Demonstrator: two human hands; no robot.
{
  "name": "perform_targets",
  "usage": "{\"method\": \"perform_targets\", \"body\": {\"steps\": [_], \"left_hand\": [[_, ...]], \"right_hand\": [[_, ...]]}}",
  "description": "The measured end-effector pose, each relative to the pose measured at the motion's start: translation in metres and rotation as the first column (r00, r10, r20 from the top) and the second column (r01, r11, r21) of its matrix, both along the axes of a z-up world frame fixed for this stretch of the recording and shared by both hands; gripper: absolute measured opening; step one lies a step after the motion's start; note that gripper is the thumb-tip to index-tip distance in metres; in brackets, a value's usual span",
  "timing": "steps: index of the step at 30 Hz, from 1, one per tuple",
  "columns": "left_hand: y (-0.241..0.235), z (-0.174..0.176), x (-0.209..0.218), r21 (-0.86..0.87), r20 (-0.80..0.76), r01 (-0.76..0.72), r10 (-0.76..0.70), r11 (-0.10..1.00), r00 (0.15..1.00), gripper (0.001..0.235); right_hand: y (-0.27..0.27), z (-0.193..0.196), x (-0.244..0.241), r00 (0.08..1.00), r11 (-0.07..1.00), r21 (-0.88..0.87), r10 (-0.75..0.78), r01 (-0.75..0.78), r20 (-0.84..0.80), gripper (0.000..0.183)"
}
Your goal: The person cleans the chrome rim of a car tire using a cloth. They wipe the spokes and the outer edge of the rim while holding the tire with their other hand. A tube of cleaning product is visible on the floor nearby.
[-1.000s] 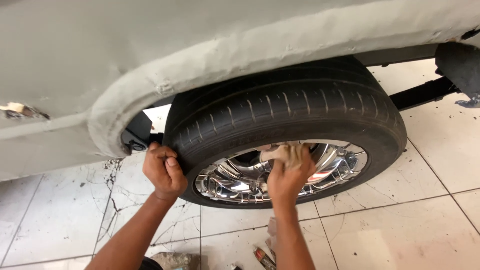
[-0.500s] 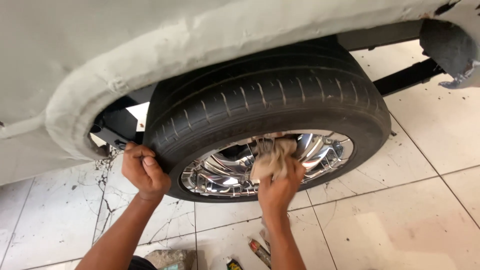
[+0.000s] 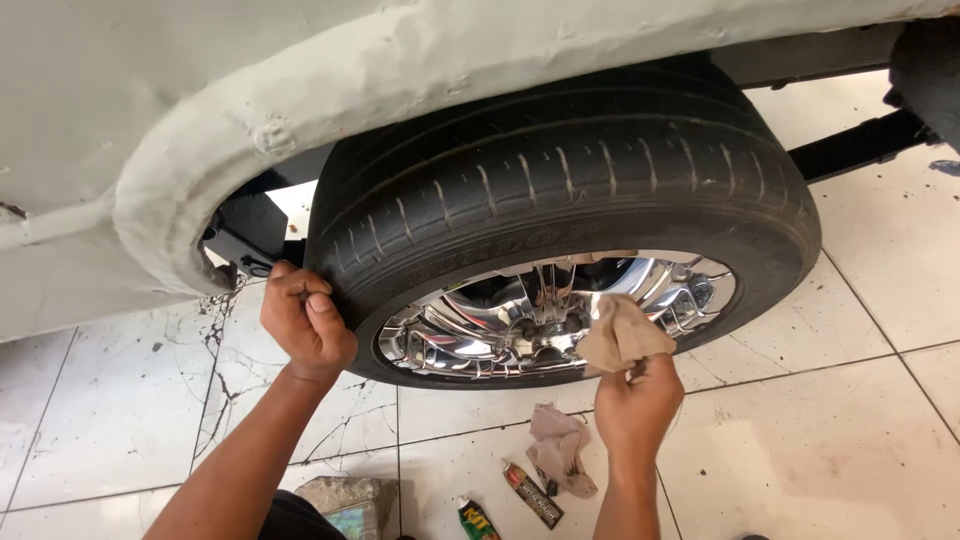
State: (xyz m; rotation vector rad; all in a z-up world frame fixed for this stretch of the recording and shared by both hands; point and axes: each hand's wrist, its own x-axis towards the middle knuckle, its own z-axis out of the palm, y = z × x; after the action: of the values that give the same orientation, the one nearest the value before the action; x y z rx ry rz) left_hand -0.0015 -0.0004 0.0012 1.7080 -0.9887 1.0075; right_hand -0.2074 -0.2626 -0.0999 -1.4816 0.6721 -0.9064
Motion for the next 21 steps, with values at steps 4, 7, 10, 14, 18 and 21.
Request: {"method": "perform_targets", "body": {"steps": [4, 7, 10, 14, 18, 21], "left_hand": [[0.001, -0.002, 0.001, 0.005, -0.005, 0.002, -0.002, 1.0, 1.0, 0.019], [0.002, -0.003, 0.003, 0.005, 0.004, -0.005, 0.005, 1.0, 1.0, 0.022], [-0.001, -0.003, 0.002, 0.004, 0.019, -0.006, 0.006, 1.0, 1.0, 0.024], [-0.001, 0.0, 0.0, 0.006, 0.023, -0.015, 0.015, 1.0, 1.0, 0.025], [0.0, -0.002, 0.003, 0.005, 0.026, -0.012, 0.011, 1.0, 1.0, 0.025], [0.002, -0.006, 0.004, -0.005, -0.006, -0.012, 0.012, 1.0, 1.0, 0.026]], "right_hand": [[0.004, 0.012, 0.008, 0.995, 0.94, -0.34, 0.06, -0.029, 0.083, 0.025], [0.016, 0.003, 0.021, 0.921, 0.869, -0.484, 0.268, -0.105, 0.282, 0.028], [0.018, -0.052, 0.032, 0.995, 0.953, -0.293, 0.089, -0.075, 0.034, 0.029], [0.023, 0.002, 0.038, 0.99, 0.987, -0.158, -0.018, 0.04, 0.137, 0.017], [0.027, 0.028, 0.047, 0.916, 0.997, -0.043, 0.075, -0.063, 0.394, 0.039], [0.035, 0.033, 0.052, 0.961, 0.989, -0.145, 0.01, 0.032, 0.276, 0.039]]}}
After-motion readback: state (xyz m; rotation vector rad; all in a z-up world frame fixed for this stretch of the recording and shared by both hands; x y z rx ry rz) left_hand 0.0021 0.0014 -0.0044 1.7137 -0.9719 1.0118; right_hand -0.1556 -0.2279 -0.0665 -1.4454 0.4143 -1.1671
